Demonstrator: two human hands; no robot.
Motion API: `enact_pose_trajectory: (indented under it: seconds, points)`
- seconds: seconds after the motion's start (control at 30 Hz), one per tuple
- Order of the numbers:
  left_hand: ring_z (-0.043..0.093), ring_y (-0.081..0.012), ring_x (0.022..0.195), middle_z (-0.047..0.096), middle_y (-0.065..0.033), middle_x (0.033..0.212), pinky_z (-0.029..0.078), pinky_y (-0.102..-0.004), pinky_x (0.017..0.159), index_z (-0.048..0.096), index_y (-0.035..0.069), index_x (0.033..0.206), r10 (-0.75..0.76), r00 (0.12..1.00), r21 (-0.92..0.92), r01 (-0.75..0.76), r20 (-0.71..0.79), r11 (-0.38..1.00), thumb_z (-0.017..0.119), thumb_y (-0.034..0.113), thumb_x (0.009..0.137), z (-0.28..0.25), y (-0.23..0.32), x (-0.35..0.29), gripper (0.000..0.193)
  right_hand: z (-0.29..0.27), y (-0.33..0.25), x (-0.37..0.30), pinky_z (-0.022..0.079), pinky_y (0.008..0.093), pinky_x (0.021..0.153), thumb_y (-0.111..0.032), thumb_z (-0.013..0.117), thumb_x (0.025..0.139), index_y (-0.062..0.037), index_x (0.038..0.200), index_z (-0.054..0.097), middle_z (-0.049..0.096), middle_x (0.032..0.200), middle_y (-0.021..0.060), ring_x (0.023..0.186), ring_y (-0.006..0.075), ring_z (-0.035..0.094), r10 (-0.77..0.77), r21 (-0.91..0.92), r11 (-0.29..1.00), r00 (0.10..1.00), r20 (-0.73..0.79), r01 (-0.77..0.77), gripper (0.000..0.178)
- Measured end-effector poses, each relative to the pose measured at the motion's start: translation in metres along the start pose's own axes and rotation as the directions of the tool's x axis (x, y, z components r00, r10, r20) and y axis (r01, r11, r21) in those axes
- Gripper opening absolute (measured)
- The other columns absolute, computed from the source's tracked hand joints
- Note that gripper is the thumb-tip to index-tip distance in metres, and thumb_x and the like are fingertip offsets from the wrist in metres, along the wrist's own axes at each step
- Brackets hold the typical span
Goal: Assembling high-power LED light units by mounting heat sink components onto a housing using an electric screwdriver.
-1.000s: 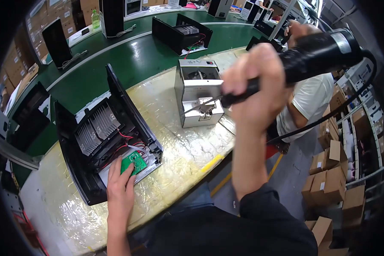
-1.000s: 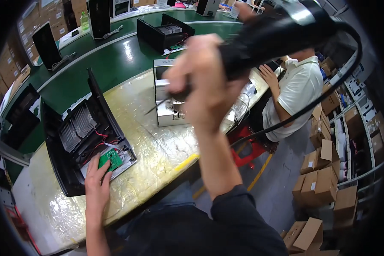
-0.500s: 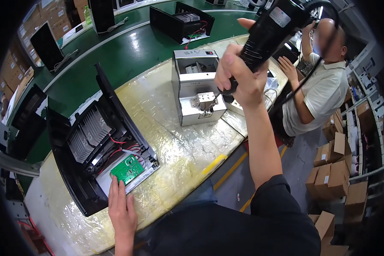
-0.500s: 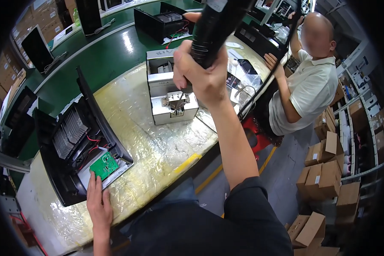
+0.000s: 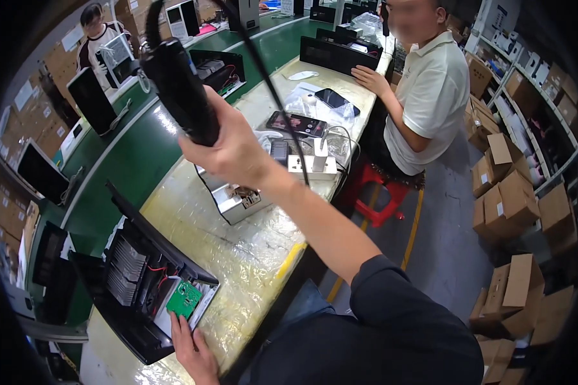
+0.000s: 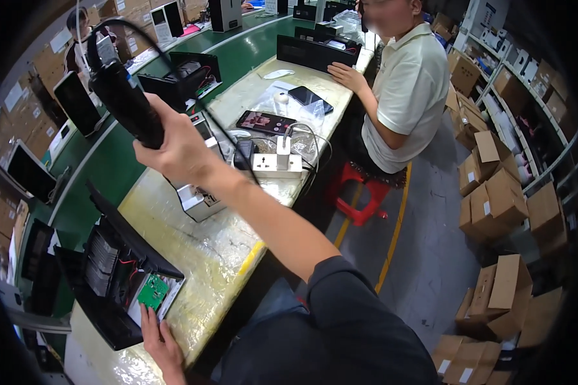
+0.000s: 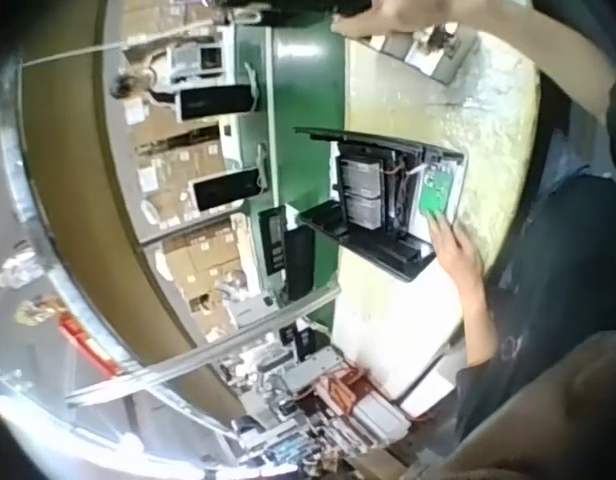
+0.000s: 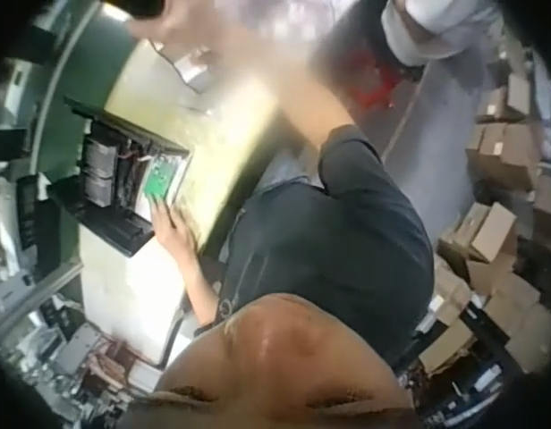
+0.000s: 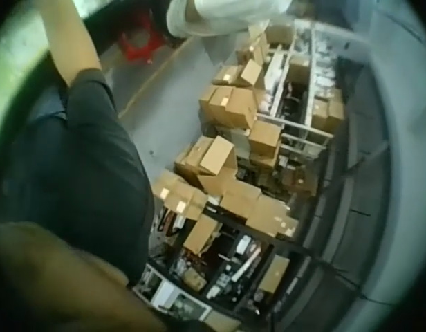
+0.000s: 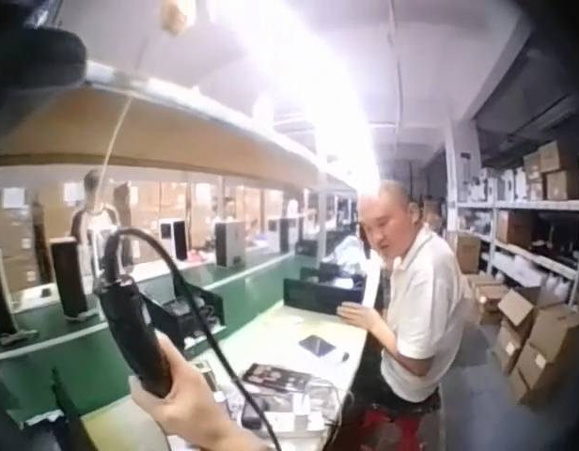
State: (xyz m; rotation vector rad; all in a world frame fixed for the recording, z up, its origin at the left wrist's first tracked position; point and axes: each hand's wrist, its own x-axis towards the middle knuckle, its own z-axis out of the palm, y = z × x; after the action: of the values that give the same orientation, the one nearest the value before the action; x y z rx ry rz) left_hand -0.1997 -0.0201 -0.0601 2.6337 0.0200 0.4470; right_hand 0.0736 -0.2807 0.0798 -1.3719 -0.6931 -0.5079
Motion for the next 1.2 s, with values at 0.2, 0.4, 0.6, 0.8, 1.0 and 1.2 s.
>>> enact_pose_trajectory:
  seconds: [0.2,0.4,0.6,0.8,1.0,1.2]
  points:
    - [0.051,-0.0467,0.13,0.051,-0.0279,0.144,0.041,-0.0476,0.108,0.06,-0.008,0.129,0.035,0.999,-0.058,-0.032,0.037,0.998,0.056,0.001,0.096,0.004,-0.006,0.016,0.035,-0.029,0.001,0.006,0.041,0.0246,0.042,0.0,0.067,0.085,-0.0077,0.141,0.047,0.058,0.072,0.0017,0.047,0.0079,0.051,0.187,0.319,0.921,0.972,0.143,-0.224,0.06]
    - [0.056,-0.0468,0.123,0.055,-0.0297,0.139,0.045,-0.0476,0.105,0.062,-0.008,0.125,0.063,0.998,-0.039,-0.064,-0.012,0.997,0.058,0.001,0.094,0.013,0.005,0.018,0.033,-0.02,-0.027,-0.01,0.043,0.0262,0.043,0.008,0.059,0.088,0.0007,0.146,0.036,0.054,0.067,0.0005,0.046,0.0091,0.052,0.087,0.251,0.964,0.996,0.001,-0.085,0.063]
    - [0.061,-0.0436,0.116,0.061,-0.0299,0.13,0.049,-0.0466,0.101,0.064,-0.01,0.119,0.109,0.99,-0.031,-0.112,-0.09,0.993,0.065,0.003,0.09,0.032,0.04,0.03,0.031,-0.007,-0.099,0.01,0.041,0.0288,0.046,-0.025,0.039,0.106,-0.011,0.072,0.04,0.041,0.063,0.0013,0.046,0.0122,0.039,-0.207,0.434,0.889,0.973,0.102,0.144,0.037]
    - [0.061,-0.0381,0.119,0.061,-0.0265,0.13,0.049,-0.0447,0.102,0.064,-0.01,0.119,0.158,0.978,0.055,-0.152,-0.138,0.987,0.069,0.009,0.089,0.049,0.076,0.048,0.035,0.046,-0.079,-0.009,0.045,0.0276,0.043,-0.02,0.044,0.103,-0.01,0.081,0.043,0.045,0.058,0.0011,0.043,0.0118,0.046,-0.202,0.339,0.939,0.884,0.423,0.053,0.025]
    - [0.061,-0.0361,0.119,0.06,-0.0264,0.131,0.048,-0.0444,0.104,0.062,-0.008,0.12,0.15,0.976,0.019,-0.149,-0.16,0.989,0.067,0.013,0.092,0.068,0.089,0.052,0.036,0.09,-0.035,-0.028,0.044,0.0279,0.044,0.006,0.053,0.093,-0.0003,0.151,0.018,0.049,0.064,0.0036,0.045,0.0102,0.047,-0.063,0.343,0.938,0.942,0.33,-0.058,0.068]
    - [0.061,-0.0379,0.116,0.059,-0.0266,0.133,0.049,-0.0445,0.102,0.062,-0.008,0.121,0.127,0.983,-0.012,-0.13,-0.131,0.991,0.068,0.009,0.089,0.067,0.093,0.058,0.037,0.105,-0.015,-0.036,0.045,0.0272,0.045,0.008,0.054,0.091,-0.0009,0.15,0.022,0.052,0.065,0.0039,0.046,0.0104,0.049,-0.031,0.427,0.894,0.934,0.357,-0.134,0.067]
